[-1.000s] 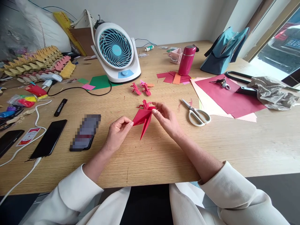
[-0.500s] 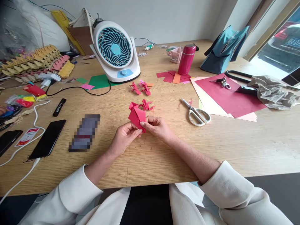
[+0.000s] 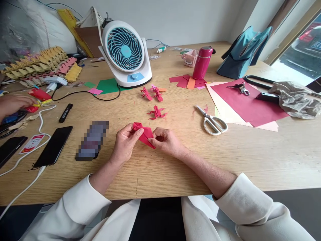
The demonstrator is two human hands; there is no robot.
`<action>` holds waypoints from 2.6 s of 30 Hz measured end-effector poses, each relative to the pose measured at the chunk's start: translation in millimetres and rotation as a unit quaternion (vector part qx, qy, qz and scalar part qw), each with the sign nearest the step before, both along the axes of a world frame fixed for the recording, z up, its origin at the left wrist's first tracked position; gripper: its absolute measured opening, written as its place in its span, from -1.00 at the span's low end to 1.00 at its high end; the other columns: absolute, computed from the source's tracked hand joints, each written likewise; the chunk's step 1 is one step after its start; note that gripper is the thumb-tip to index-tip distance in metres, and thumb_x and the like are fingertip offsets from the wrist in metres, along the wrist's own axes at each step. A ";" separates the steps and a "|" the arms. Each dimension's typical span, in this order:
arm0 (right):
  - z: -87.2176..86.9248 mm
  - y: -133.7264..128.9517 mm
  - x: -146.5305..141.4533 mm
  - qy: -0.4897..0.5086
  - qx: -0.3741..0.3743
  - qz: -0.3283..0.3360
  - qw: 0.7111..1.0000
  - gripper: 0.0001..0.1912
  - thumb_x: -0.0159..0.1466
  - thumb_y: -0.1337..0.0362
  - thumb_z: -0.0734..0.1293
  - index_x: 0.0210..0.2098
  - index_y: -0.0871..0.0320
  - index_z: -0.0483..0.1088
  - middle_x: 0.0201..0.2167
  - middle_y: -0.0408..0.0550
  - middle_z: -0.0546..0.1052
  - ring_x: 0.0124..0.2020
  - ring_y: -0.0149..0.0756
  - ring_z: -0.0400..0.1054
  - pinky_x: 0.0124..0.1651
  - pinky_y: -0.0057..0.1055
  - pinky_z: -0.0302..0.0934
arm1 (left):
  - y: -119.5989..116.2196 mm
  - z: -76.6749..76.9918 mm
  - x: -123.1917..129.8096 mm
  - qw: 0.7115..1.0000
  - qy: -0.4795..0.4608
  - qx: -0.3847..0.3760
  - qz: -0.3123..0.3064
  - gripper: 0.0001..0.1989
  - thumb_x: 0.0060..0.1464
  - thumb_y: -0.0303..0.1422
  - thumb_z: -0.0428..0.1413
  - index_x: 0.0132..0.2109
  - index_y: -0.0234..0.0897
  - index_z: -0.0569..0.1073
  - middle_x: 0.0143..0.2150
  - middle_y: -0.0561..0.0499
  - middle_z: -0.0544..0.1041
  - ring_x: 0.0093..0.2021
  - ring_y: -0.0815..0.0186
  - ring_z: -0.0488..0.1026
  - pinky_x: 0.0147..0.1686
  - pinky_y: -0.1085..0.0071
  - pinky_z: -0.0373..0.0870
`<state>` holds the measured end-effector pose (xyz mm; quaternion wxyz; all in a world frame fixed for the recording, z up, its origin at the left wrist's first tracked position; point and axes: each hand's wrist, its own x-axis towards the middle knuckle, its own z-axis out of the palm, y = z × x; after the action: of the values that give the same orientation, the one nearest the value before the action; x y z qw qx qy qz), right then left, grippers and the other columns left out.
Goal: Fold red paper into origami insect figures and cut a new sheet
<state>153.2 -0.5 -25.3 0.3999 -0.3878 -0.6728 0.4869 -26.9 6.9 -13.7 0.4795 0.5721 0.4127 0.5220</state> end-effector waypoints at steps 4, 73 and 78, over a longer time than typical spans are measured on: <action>5.4 -0.6 1.8 -0.026 -0.018 0.033 0.999 -0.60 0.30 0.00 0.30 -0.50 0.18 0.27 -0.49 -0.18 0.26 -0.49 -0.45 0.09 -0.44 -0.44 0.00 | -0.9 1.4 -0.1 1.000 0.014 0.025 0.004 -0.79 0.12 -0.24 0.24 -0.34 -0.27 0.45 -0.39 0.09 0.40 -0.35 0.40 0.29 -0.28 0.49 0.28; -1.5 -2.8 -3.4 -0.010 -0.046 0.049 0.998 -0.50 0.22 -0.12 0.35 -0.54 0.18 0.25 -0.63 -0.26 0.15 -0.58 -0.51 -0.03 -0.53 -0.47 -0.14 | -5.2 0.4 6.3 0.996 0.054 -0.056 -0.045 -0.79 0.05 -0.25 0.25 -0.42 -0.29 0.51 -0.48 0.08 0.42 -0.43 0.39 0.30 -0.39 0.45 0.26; -1.7 -2.6 -1.7 -0.008 -0.084 0.062 0.995 -0.46 0.22 -0.15 0.34 -0.56 0.21 0.29 -0.65 -0.27 0.12 -0.61 -0.54 -0.07 -0.56 -0.47 -0.19 | -5.3 0.6 5.9 0.997 0.049 -0.058 -0.032 -0.76 0.05 -0.24 0.25 -0.45 -0.30 0.49 -0.50 0.09 0.40 -0.46 0.40 0.27 -0.42 0.46 0.24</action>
<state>151.6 -3.1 -27.0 0.3298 -0.3814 -0.6556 0.5621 -21.0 1.6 -13.2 0.5073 0.5811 0.4469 0.4531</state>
